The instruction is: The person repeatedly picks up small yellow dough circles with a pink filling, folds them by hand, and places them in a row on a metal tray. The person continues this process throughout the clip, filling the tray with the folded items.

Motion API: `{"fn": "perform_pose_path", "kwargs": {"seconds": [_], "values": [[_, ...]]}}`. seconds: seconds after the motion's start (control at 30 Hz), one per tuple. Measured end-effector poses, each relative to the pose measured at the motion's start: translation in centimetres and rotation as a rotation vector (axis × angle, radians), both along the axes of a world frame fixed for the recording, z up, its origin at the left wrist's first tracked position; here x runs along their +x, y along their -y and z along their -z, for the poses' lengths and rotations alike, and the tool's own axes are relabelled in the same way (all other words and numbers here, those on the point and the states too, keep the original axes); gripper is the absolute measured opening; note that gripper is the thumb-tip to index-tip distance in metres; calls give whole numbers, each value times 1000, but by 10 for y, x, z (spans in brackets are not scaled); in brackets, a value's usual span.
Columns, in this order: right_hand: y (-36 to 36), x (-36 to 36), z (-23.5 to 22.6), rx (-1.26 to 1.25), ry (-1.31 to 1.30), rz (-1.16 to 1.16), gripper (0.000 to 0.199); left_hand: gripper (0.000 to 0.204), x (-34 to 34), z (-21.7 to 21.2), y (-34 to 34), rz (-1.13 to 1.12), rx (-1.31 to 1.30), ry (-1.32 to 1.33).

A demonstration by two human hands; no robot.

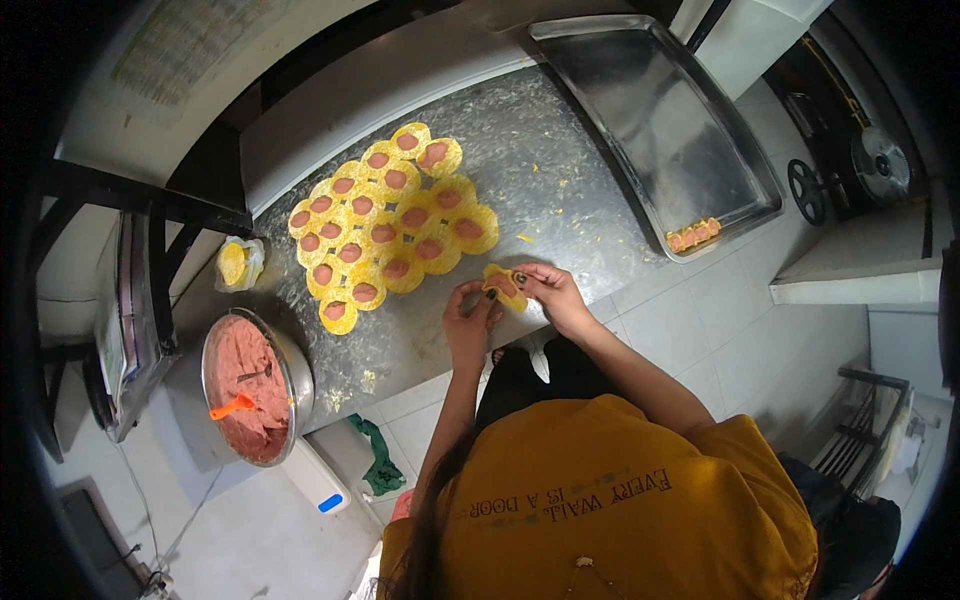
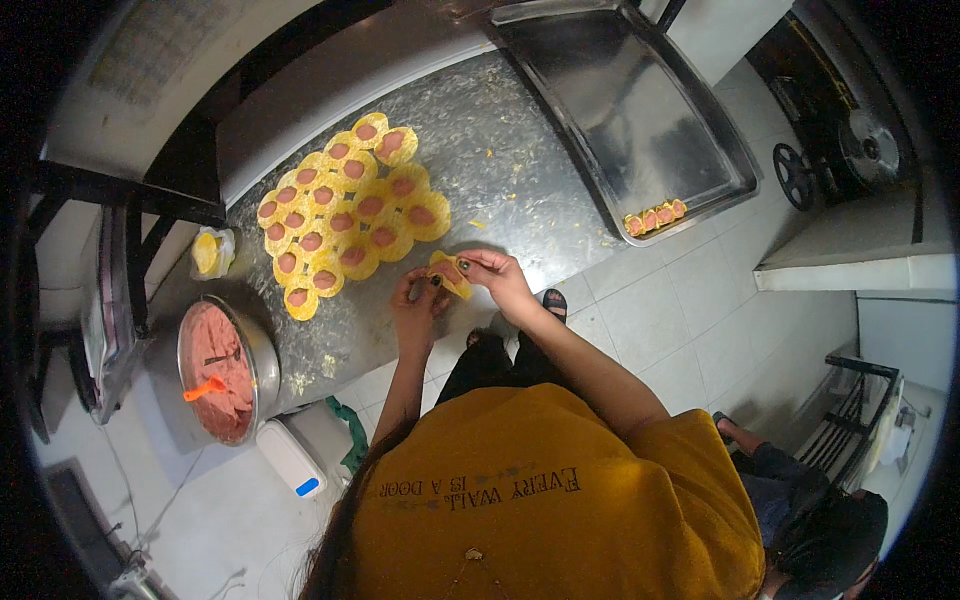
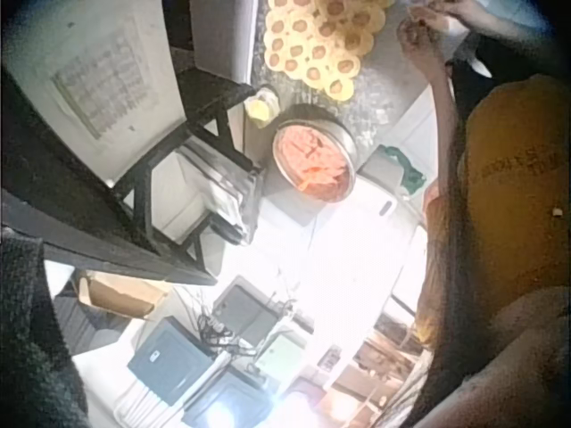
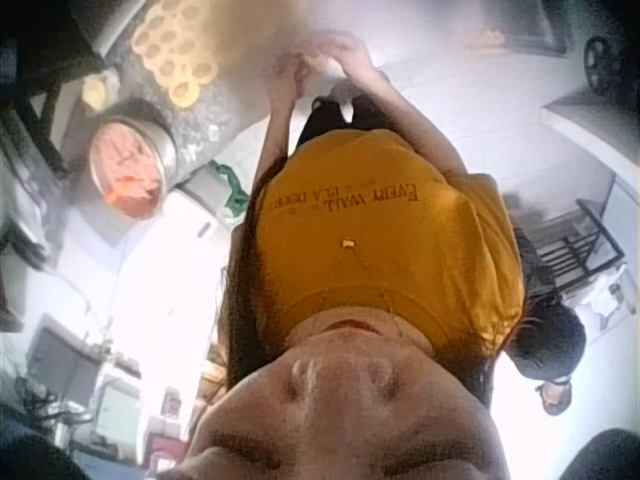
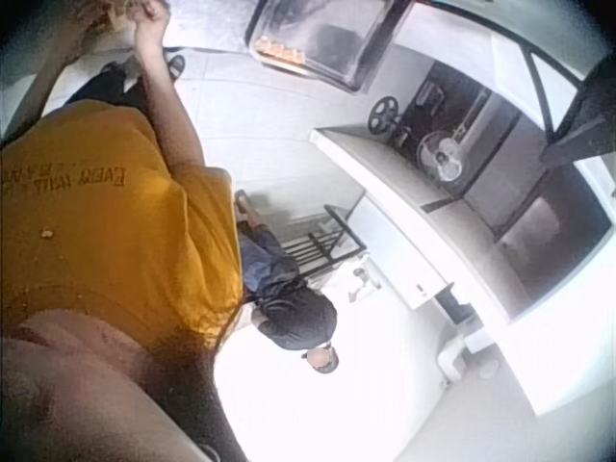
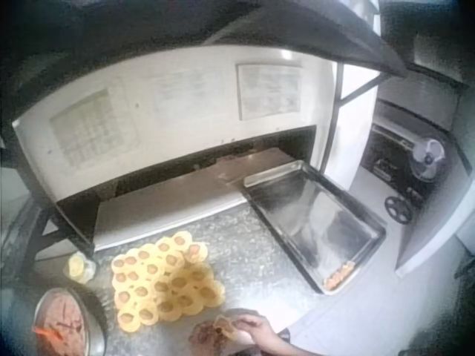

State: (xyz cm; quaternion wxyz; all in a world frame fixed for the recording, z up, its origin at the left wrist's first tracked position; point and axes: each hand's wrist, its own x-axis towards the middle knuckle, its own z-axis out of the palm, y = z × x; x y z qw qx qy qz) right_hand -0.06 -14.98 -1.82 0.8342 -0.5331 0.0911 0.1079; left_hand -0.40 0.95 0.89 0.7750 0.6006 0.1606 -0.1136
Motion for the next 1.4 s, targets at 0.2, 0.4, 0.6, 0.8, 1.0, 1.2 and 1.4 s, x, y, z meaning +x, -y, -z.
{"fn": "perform_pose_path", "kwargs": {"seconds": [0.2,0.4,0.6,0.8,1.0,1.2,1.4], "values": [[7,-9,-39,12,53,-90,39,12,0,-9,5,29,-134,32],[26,-2,-36,-116,27,-130,36,20,-5,-10,3,84,-203,19],[34,-7,-18,-179,28,-118,33,22,-8,-1,8,138,-47,26],[39,-12,8,-362,136,-98,28,20,-7,19,18,203,396,428],[44,-12,-20,-828,393,-173,33,23,-11,11,30,334,719,403],[42,-13,-19,-1037,539,-219,32,42,-12,8,30,417,686,404],[47,-7,-21,-1118,601,-314,32,51,-7,-7,37,420,750,324]]}}
